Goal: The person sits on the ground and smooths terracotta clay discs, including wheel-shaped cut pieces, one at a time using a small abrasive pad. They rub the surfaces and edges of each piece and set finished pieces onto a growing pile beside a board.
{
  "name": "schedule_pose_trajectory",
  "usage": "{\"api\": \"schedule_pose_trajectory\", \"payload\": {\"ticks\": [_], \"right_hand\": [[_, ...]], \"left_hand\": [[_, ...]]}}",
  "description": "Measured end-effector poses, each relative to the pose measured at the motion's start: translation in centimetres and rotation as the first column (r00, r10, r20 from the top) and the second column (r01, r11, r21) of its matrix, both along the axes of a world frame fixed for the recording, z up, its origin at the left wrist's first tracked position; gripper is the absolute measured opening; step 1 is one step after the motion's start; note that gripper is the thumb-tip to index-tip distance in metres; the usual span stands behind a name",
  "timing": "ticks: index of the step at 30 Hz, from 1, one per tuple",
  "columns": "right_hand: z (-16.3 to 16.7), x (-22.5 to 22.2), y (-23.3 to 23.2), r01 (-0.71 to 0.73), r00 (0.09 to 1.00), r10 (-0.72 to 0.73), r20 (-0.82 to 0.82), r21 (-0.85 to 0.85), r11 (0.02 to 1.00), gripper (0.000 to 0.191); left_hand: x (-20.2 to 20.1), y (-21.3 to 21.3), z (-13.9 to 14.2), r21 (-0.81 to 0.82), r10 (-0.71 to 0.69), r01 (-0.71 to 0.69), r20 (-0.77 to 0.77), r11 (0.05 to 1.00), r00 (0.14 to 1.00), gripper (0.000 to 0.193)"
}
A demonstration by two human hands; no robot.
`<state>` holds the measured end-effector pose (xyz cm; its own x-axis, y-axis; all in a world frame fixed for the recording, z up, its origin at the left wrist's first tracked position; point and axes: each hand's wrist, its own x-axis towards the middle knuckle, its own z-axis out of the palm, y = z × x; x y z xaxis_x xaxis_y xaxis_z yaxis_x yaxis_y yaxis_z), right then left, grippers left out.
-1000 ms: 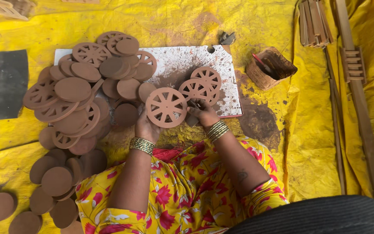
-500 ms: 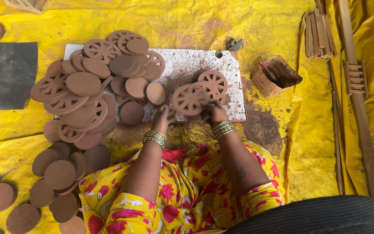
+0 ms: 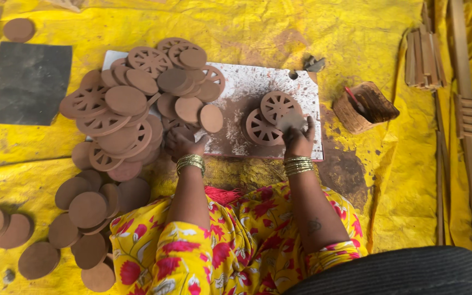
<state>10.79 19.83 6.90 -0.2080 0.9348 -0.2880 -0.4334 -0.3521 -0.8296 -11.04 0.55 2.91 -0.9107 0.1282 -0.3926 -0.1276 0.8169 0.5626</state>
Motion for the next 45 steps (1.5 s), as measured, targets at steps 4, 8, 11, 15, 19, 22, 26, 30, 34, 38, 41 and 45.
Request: {"api": "schedule_pose_trajectory", "payload": {"ticks": [4,8,11,15,19,22,26,30,34,38,41,45], "right_hand": [[-1.0,-0.6,-0.4,-0.064,0.99,0.063,0.128,0.001,0.998,0.072],[-1.6,-1.2,-1.7,-0.281,0.952,0.243,0.185,0.218,0.935,0.067],[-1.7,-1.4,-2.0,-0.288,0.945,0.248,0.212,0.184,0.94,0.069],[-1.6,-1.7,-1.9,-0.297,0.942,0.252,0.222,0.202,0.933,0.067],[-1.3,-1.9,-1.9,-0.304,0.936,0.254,0.243,0.2,0.931,0.064],[-0.9,-1.9,-1.9,-0.316,0.934,0.263,0.241,0.214,0.924,0.064],[-0.4,-2.1,-2.0,-0.342,0.924,0.271,0.27,0.266,0.901,0.064],[-0.6,-2.6,-2.4,-0.346,0.926,0.285,0.248,0.258,0.902,0.064],[-0.9,-2.7,-2.7,-0.39,0.914,0.34,0.222,0.246,0.887,0.064],[-0.9,-2.7,-2.7,-0.452,0.803,0.335,0.493,0.136,0.882,0.064],[-0.7,-2.6,-3.9,-0.513,0.795,0.285,0.536,0.342,0.788,0.059],[0.1,-2.1,-8.9,-0.63,0.767,0.188,0.613,0.666,0.399,0.043]], "left_hand": [[0.0,-0.3,-0.4,-0.141,-0.066,0.056,-0.068,0.988,0.995,0.132],[-0.3,-0.7,-0.4,-0.211,-0.087,0.083,-0.008,0.974,0.996,0.112],[-0.6,-0.2,0.2,-0.128,0.098,-0.085,0.097,0.988,0.99,0.097],[-1.2,0.1,1.1,0.466,0.489,-0.524,0.206,0.713,0.848,0.07],[-3.2,-2.0,1.8,0.74,0.66,-0.661,0.56,-0.126,0.502,0.044],[-4.2,-3.4,2.2,0.754,0.661,-0.599,0.597,-0.268,0.456,0.036],[-3.9,-3.6,2.3,0.697,0.576,-0.693,0.649,-0.186,0.498,0.025],[-2.4,-2.9,2.1,0.514,0.455,-0.837,0.801,-0.189,0.389,0.03],[0.3,-2.2,1.6,0.562,0.322,-0.819,0.801,-0.117,0.504,0.022],[4.6,-1.8,1.8,0.587,0.094,-0.793,0.791,0.164,0.605,0.031],[7.4,-2.3,1.6,0.548,-0.105,-0.413,0.684,0.728,0.722,0.03],[8.3,-3.3,0.5,0.701,-0.26,-0.249,0.533,0.668,0.805,0.027]]}}
